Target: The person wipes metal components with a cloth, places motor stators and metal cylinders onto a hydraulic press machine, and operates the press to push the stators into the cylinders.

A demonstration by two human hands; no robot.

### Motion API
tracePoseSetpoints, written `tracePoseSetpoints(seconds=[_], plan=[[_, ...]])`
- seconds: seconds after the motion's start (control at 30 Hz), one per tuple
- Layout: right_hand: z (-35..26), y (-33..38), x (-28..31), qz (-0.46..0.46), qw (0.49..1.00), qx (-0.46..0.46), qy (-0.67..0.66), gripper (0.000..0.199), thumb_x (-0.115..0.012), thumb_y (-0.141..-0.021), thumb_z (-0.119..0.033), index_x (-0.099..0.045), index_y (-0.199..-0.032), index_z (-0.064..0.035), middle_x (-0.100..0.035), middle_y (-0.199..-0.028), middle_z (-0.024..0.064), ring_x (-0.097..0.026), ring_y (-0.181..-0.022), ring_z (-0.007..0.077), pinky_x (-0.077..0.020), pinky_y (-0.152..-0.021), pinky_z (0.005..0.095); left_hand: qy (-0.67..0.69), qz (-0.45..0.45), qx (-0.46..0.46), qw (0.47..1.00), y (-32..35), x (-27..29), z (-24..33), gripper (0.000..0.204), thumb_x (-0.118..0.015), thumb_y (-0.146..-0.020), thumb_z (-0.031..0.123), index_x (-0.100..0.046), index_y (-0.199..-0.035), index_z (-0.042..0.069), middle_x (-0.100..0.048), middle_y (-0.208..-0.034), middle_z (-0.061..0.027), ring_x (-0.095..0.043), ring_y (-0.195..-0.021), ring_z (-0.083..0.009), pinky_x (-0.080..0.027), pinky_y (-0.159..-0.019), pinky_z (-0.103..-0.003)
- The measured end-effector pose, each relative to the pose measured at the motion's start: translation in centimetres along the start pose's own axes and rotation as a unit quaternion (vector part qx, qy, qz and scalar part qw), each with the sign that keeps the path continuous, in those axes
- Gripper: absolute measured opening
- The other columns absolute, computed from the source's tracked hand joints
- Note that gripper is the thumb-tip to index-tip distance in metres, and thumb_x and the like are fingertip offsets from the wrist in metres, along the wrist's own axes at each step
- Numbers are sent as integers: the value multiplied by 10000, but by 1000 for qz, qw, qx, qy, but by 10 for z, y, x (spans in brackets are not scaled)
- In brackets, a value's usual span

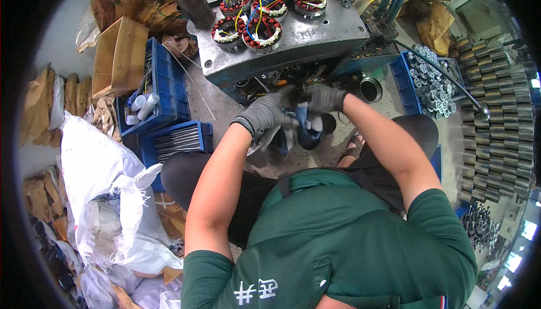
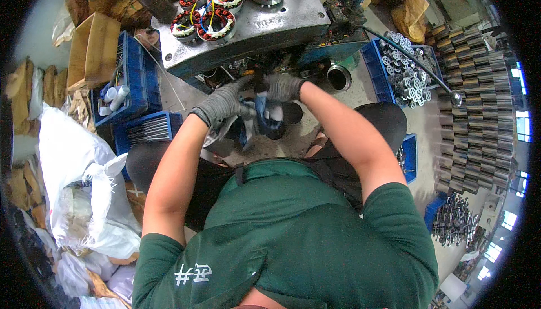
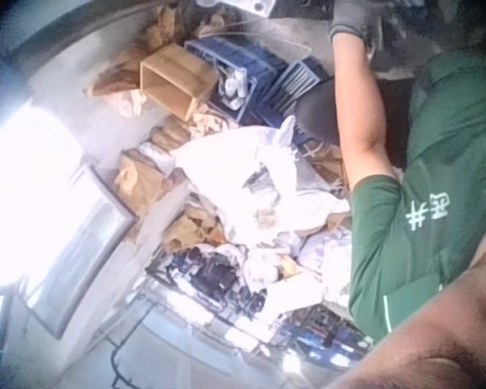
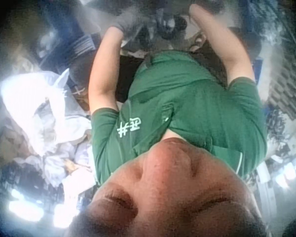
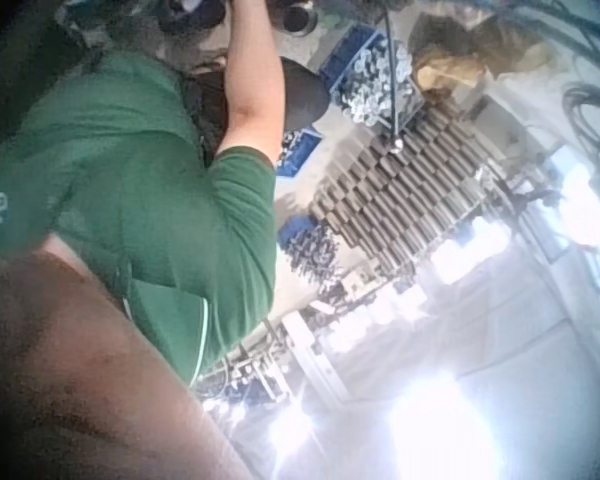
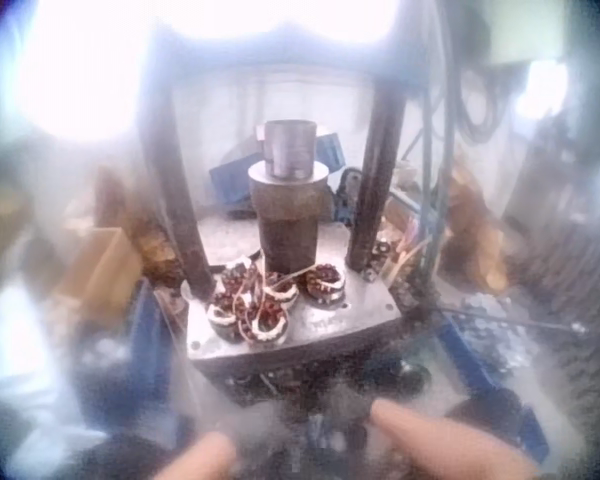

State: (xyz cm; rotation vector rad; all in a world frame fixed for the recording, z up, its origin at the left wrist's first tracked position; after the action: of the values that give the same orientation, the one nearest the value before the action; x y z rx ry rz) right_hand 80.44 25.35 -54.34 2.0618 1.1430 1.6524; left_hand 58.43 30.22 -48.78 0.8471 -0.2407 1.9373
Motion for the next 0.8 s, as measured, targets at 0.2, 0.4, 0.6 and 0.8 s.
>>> tracePoseSetpoints(seconds=[0.2, 0.4, 0.6, 0.8], plan=[[-17, 52, 67, 304, 785, 74, -535, 468, -751, -923, -196, -617, -1333, -16, -706, -1175, 79, -631, -1036, 142, -523, -947, 305, 156, 133, -3, 979, -6, 22, 45, 893, -864, -719, 152, -473, -1517, 61, -668, -1309, -232, -664, -1199, -333, -525, -1045, -391], [-60, 62, 59, 251, 625, 166, -720, 559, -665, -1005, -263, -481, -1493, -61, -617, -1386, 95, -602, -1218, 181, -478, -1084, 363, 280, 347, -6, 895, 35, 51, 76, 296, -801, -798, 36, -711, -1080, 29, -727, -946, -32, -656, -885, -113, -540, -808, -287], [-125, 61, 77, 259, 711, 276, -592, 443, -554, -1065, -313, -538, -1423, -52, -617, -1357, 74, -598, -1224, 198, -480, -1095, 384, 417, 562, -53, 712, 57, 73, 100, 315, -769, -848, 55, -641, -1136, 46, -678, -1018, -82, -648, -926, -163, -540, -816, -319], [-150, 54, 119, 166, 422, 313, -834, 329, -617, -951, -176, -665, -1229, -6, -712, -1135, 139, -702, -1019, 261, -583, -937, 390, 155, 521, -40, 838, 95, 62, 122, 651, -912, -700, 277, -629, -1239, 46, -641, -1186, -143, -630, -1127, -304, -491, -1056, -435]])
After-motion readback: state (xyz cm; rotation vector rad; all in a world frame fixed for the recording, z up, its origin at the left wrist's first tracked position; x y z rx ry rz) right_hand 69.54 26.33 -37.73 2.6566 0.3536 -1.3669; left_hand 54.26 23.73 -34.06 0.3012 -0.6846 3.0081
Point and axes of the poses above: each hand's wrist, its own y-axis away from the middle knuckle, its own x-axis out of the back of the hand, z = x × y, the point moved 2 cm from there along -y, towards the middle knuckle
